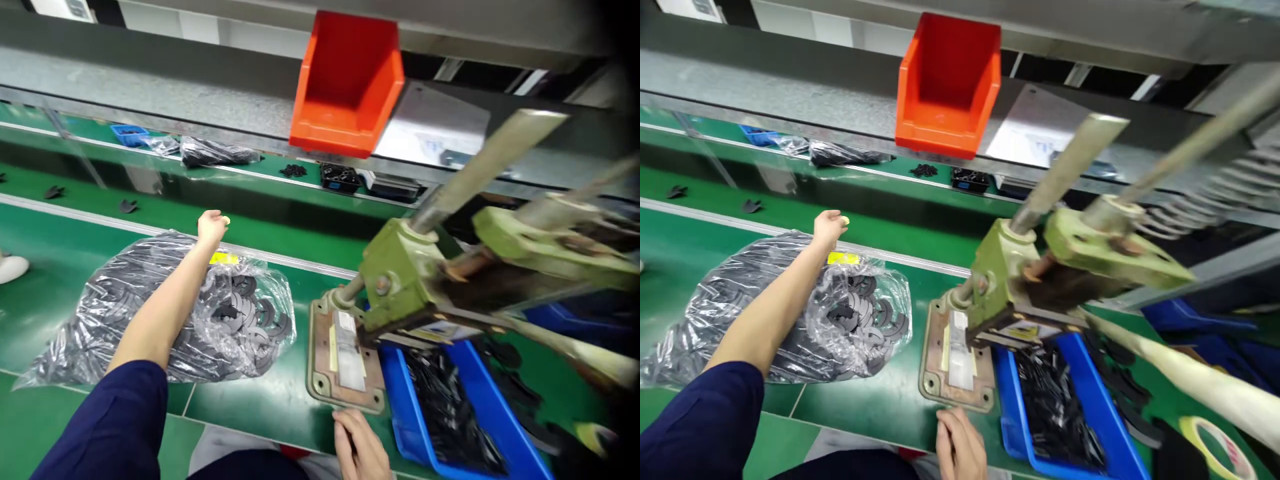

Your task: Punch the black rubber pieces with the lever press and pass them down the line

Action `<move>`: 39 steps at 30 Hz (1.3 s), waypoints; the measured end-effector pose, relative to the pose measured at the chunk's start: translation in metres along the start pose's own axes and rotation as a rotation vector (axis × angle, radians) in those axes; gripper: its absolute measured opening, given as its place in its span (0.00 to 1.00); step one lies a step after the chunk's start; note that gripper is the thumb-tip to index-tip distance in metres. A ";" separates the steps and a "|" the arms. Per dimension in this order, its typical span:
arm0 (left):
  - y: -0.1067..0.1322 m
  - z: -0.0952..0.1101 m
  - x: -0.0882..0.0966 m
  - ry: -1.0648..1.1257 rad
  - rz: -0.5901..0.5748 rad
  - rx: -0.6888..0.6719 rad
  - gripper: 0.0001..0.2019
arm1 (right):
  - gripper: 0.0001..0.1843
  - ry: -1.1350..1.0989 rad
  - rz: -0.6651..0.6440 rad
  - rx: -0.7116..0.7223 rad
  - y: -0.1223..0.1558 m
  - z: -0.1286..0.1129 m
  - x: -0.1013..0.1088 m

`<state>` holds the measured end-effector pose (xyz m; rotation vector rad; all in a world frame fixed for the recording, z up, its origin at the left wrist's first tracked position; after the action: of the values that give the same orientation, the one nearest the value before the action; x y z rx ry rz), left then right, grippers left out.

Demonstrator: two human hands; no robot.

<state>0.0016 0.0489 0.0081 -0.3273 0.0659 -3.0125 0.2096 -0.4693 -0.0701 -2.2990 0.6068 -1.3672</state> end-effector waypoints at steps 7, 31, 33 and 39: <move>0.144 0.030 -0.015 0.347 -0.244 -0.070 0.20 | 0.14 0.295 -0.057 -0.334 -0.057 0.082 0.086; 0.367 0.006 -0.087 0.174 -0.886 -0.013 0.25 | 0.19 0.032 -0.296 -0.759 -0.028 0.168 0.120; 0.376 0.005 -0.091 0.164 -0.917 -0.053 0.23 | 0.18 -0.043 -0.180 -0.758 -0.025 0.169 0.127; 0.409 0.004 -0.106 0.063 -1.031 -0.215 0.15 | 0.17 -0.342 0.329 -0.752 -0.015 0.159 0.152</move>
<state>0.1483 -0.3456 -0.0333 -0.3644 0.3155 -4.0518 0.4184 -0.5226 -0.0237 -2.7135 1.4870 -0.6143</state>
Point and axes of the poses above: each hand's wrist, its own y-axis away from the middle knuckle, its own x-axis out of the back of the hand, z = x × y, the point moved 6 cm from there along -y, towards the middle knuckle, and after that the axes turned 6 degrees about -z, right-handed, at the moved point
